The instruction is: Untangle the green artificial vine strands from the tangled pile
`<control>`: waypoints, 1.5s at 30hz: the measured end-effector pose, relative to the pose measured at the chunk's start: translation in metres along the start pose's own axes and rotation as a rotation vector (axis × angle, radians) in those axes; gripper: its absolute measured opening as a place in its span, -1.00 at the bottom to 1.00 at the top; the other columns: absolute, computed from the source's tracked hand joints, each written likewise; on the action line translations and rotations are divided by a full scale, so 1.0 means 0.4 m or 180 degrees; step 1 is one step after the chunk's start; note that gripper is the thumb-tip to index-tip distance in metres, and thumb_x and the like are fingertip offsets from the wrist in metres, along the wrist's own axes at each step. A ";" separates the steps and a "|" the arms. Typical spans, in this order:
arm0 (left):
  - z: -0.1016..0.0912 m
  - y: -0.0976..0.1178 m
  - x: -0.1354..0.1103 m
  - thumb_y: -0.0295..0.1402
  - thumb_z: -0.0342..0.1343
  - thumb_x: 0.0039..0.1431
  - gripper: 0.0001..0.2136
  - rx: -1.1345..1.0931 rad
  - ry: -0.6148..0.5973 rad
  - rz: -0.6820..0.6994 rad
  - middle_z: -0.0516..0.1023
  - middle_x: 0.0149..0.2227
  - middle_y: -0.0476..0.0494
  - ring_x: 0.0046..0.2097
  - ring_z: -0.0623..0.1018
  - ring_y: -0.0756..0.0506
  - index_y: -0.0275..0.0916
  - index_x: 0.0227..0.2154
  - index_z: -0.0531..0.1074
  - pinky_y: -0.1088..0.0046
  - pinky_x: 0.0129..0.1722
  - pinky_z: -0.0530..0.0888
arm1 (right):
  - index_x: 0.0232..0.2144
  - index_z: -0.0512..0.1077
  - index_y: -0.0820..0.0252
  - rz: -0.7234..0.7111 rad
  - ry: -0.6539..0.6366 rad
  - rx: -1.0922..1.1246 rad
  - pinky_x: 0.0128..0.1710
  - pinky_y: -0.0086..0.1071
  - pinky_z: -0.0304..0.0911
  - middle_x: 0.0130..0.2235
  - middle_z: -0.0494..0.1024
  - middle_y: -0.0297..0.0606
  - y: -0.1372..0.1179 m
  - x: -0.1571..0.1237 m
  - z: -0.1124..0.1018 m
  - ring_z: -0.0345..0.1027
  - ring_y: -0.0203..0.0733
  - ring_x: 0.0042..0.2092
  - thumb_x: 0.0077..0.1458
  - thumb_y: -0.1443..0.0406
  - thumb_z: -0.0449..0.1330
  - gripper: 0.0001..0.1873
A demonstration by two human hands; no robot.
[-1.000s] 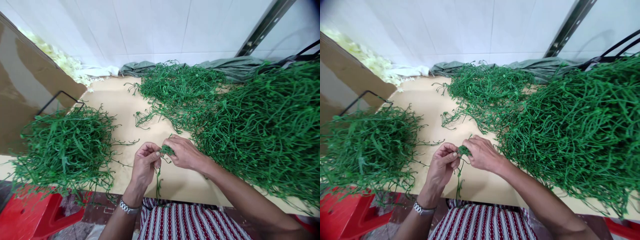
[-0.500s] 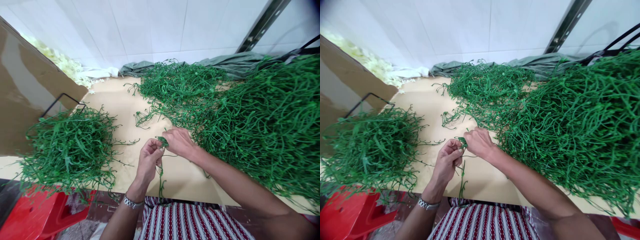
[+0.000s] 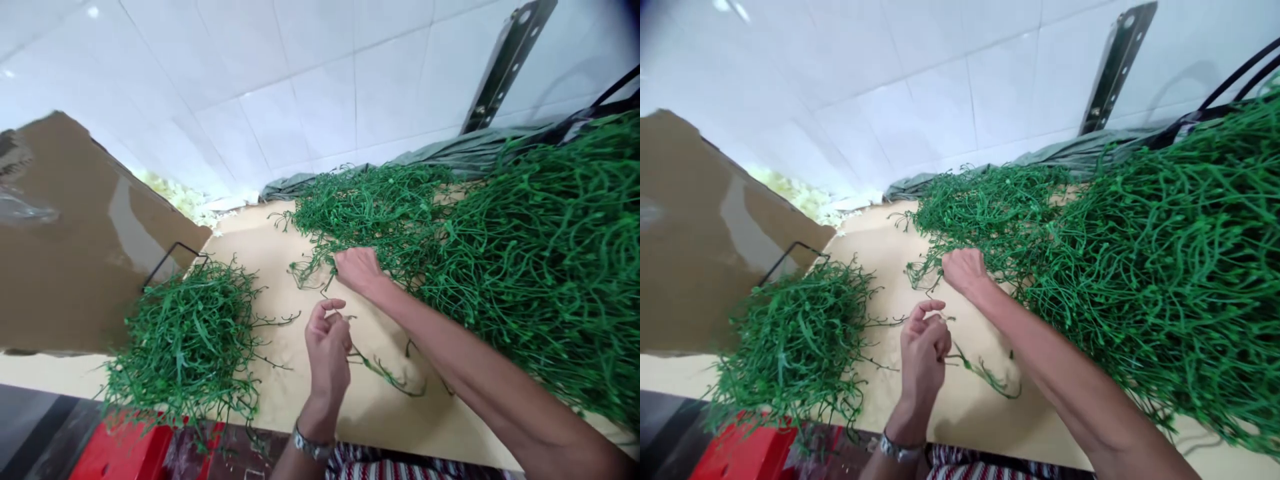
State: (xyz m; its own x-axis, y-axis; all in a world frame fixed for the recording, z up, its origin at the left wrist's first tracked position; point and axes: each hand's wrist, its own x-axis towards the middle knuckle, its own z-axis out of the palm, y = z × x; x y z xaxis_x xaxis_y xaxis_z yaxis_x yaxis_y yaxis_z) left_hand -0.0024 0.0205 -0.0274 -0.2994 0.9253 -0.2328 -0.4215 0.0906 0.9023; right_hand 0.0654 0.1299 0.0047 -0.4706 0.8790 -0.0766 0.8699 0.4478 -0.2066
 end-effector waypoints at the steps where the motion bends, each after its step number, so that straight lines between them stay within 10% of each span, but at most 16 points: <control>1: -0.002 -0.002 -0.006 -0.54 0.07 -0.17 -0.75 -0.0069 -0.0070 0.0019 0.08 -0.77 0.24 -0.73 0.01 0.17 -0.27 -0.32 0.30 0.68 -0.73 -0.01 | -0.22 0.44 0.37 0.0072 0.0106 0.0068 -0.23 -0.31 0.21 -0.23 0.51 0.17 0.004 0.009 -0.012 0.40 0.02 -0.13 0.03 0.36 0.05 -0.72; 7: -0.059 0.034 0.010 -0.40 0.14 -0.07 -0.82 -0.0369 -0.0122 0.0266 0.28 -0.73 0.13 -0.69 0.23 0.10 -0.26 -0.37 0.30 0.60 -0.66 0.19 | -0.39 0.46 0.28 0.0035 0.0322 0.0682 -0.46 -0.45 0.17 -0.44 0.52 -0.14 0.018 0.007 -0.033 0.40 -0.15 -0.36 0.05 0.13 0.05 -0.67; 13: -0.086 0.026 0.010 -0.42 0.16 -0.07 -0.83 -0.0498 -0.0251 0.0152 0.42 -0.63 0.02 -0.60 0.37 0.05 -0.31 -0.37 0.35 0.54 -0.56 0.32 | -0.62 0.32 0.28 -0.0133 0.0173 0.3150 -0.65 -0.52 -0.01 -0.66 0.26 -0.38 0.039 -0.090 0.002 0.10 -0.38 -0.61 -0.01 -0.03 0.03 -0.52; 22: -0.093 0.010 0.010 -0.42 0.21 -0.16 -0.82 -0.0519 -0.0234 -0.0109 0.49 -0.57 -0.06 -0.58 0.45 0.01 -0.33 -0.44 0.38 0.48 -0.51 0.39 | -0.63 0.23 0.22 -0.0155 -0.0345 0.3379 -0.63 -0.52 -0.06 -0.66 0.18 -0.44 0.047 -0.162 0.078 -0.01 -0.41 -0.60 -0.06 0.09 0.10 -0.67; 35: -0.073 0.035 -0.057 -0.44 0.13 -0.14 -0.94 0.0003 -0.0388 -0.0241 0.14 -0.70 0.11 -0.66 0.07 0.16 -0.33 -0.56 0.38 0.62 -0.67 -0.03 | -0.43 0.39 0.15 0.0378 0.0545 0.0514 -0.55 -0.42 -0.11 -0.50 0.52 -0.24 0.024 -0.184 0.079 0.34 -0.20 -0.48 0.08 0.11 -0.01 -0.71; 45: -0.085 -0.011 -0.092 -0.24 0.16 -0.04 -0.80 0.0643 -0.0366 -0.0038 0.24 -0.64 0.06 -0.60 0.13 0.11 -0.31 -0.52 0.41 0.57 -0.62 0.07 | -0.29 0.37 0.17 0.0443 0.0633 -0.0215 -0.52 -0.40 -0.07 -0.35 0.55 -0.15 0.012 -0.190 0.087 0.41 -0.10 -0.32 0.12 0.19 -0.02 -0.76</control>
State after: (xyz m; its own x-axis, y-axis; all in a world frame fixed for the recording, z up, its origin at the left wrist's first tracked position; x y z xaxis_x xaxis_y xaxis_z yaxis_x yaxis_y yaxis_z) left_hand -0.0188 -0.0265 -0.0351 -0.1910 0.9586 -0.2114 -0.2411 0.1629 0.9567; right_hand 0.1003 0.0596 -0.0244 -0.3131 0.9450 0.0951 0.9354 0.3241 -0.1414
